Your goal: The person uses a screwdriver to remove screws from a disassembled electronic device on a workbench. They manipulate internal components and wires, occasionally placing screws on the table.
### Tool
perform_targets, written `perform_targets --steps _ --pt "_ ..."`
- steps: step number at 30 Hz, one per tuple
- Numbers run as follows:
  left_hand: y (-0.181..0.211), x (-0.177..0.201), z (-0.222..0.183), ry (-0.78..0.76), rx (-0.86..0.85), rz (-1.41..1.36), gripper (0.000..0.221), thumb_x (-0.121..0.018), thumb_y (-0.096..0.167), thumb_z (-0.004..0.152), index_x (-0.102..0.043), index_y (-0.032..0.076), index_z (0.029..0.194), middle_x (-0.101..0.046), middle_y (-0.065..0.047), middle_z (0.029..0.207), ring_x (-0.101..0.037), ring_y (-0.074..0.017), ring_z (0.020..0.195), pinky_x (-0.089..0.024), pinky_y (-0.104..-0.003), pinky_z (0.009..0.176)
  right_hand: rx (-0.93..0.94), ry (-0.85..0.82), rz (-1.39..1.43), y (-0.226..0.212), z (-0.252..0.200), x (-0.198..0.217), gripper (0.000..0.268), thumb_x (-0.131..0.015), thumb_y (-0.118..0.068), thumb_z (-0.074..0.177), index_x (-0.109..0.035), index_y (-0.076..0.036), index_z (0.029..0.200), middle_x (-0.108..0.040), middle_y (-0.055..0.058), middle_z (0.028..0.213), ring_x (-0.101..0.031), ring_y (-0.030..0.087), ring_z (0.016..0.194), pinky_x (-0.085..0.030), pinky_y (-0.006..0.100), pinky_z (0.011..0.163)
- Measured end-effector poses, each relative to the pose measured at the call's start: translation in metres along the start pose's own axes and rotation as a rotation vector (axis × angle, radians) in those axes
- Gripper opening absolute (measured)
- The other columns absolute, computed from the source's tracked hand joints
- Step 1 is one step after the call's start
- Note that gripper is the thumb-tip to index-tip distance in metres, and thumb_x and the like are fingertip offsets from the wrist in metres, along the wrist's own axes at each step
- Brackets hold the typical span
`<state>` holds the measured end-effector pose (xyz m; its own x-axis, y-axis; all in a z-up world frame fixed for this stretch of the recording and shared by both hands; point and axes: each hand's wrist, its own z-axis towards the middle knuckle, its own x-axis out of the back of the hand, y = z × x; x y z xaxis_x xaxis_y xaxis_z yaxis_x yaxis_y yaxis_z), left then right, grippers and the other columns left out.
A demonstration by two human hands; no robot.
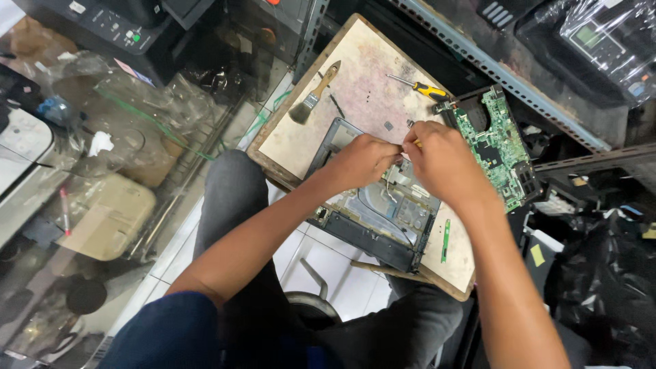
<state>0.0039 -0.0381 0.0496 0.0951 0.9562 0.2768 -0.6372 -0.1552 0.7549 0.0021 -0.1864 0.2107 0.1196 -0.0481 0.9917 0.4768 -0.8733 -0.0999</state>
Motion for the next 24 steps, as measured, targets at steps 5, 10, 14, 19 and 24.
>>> perform_targets --steps 5,10,14,19,24 --pt "0.019 0.009 0.005 0.110 0.031 0.076 0.011 -0.069 0.006 0.090 -0.066 0.009 0.080 -0.068 -0.015 0.070 -0.073 -0.0398 0.078 -0.057 -0.047 0.067 -0.227 0.025 -0.102 -0.022 0.012 0.007 0.029 -0.056 -0.035 0.112 -0.070 -0.010 0.110 -0.076 0.025 0.089 -0.077 0.049 0.093 -0.061 0.060 0.082" --pt "0.016 0.009 -0.001 0.132 0.009 0.082 0.011 -0.065 0.004 0.093 -0.066 0.008 0.084 -0.067 -0.016 0.070 -0.072 -0.0396 0.075 -0.057 -0.045 0.063 -0.197 -0.208 0.151 -0.026 0.011 0.035 0.028 -0.060 -0.026 0.102 -0.061 -0.010 0.125 -0.076 0.029 0.089 -0.075 0.053 0.101 -0.057 0.063 0.083" --pt "0.000 -0.004 -0.004 0.149 0.011 0.030 0.010 -0.065 0.008 0.097 -0.071 0.013 0.090 -0.067 -0.011 0.069 -0.073 -0.0348 0.074 -0.057 -0.041 0.061 -0.317 -0.127 0.050 -0.013 0.013 0.013 0.027 -0.061 -0.035 0.107 -0.070 -0.010 0.113 -0.079 0.026 0.089 -0.078 0.046 0.095 -0.061 0.056 0.081" --pt "0.012 -0.002 0.000 0.240 -0.011 0.065 0.017 -0.065 0.009 0.101 -0.071 0.015 0.086 -0.060 -0.004 0.063 -0.069 -0.0277 0.063 -0.055 -0.030 0.058 -0.444 -0.007 0.015 -0.025 0.015 0.016 0.044 -0.056 -0.046 0.113 -0.071 -0.007 0.104 -0.075 0.030 0.085 -0.077 0.050 0.091 -0.060 0.057 0.076" --pt "0.018 0.018 -0.001 0.093 0.001 -0.073 0.020 -0.061 0.006 0.100 -0.071 0.013 0.084 -0.066 -0.008 0.068 -0.073 -0.0321 0.073 -0.057 -0.039 0.062 -0.182 -0.160 0.072 -0.039 0.009 0.039 0.015 -0.067 -0.019 0.103 -0.073 -0.008 0.112 -0.078 0.025 0.091 -0.078 0.045 0.091 -0.063 0.051 0.079"
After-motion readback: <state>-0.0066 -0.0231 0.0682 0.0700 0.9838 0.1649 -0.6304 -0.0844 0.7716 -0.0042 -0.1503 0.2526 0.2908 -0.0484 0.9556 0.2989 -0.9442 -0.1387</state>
